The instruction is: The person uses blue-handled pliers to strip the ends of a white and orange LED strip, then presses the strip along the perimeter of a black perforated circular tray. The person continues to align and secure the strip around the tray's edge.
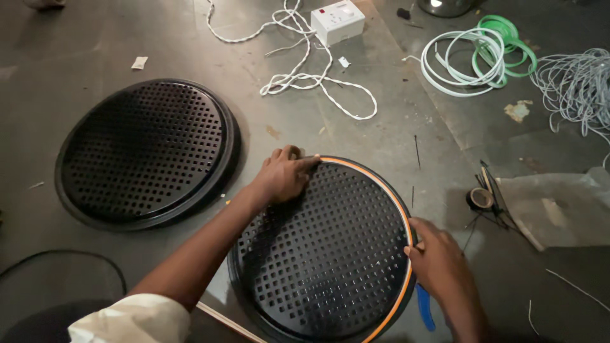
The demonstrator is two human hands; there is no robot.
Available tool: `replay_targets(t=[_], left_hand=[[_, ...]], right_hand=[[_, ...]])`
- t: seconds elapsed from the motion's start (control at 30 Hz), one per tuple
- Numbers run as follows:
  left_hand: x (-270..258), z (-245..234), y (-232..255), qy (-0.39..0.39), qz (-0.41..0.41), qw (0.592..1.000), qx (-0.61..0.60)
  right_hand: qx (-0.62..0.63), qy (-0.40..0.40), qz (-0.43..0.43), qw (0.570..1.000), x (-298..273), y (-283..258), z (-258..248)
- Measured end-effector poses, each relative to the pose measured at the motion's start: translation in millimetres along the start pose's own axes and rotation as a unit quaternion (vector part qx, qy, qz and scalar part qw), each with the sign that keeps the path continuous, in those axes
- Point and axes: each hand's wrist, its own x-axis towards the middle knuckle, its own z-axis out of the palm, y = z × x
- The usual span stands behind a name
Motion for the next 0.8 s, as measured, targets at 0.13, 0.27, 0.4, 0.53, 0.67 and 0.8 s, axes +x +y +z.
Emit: replay_targets(t=[0.13, 0.27, 0.4, 0.53, 0.67, 0.8], left_hand=[[6, -1, -4, 0.029, 0.019, 0.999, 0.0], [25, 1, -12, 0.087, 0.07, 0.992, -0.056], [47, 6, -14, 0.096, 0.04, 0.992, -0.072], [50, 12, -14, 0.13, 0.108, 0.983, -0.069], [40, 17, -14, 0.16, 0.131, 0.977, -0.054], [28, 10, -13, 0.159, 0.172, 0.971, -0.039]], right_hand=[[-0.001, -0.02, 0.033, 0.999, 2, 4, 1], [0.004, -0.011, 0.016, 1.0, 2, 6, 5], [-0.007, -0.018, 0.018, 1.0, 4, 4, 3], [-0.008, -0.045, 0.056, 0.997, 4, 3, 2], [0.002, -0.033, 0.034, 0.999, 3, 4, 4], [0.015, -0.013, -0.018, 1.0, 7, 11, 4]])
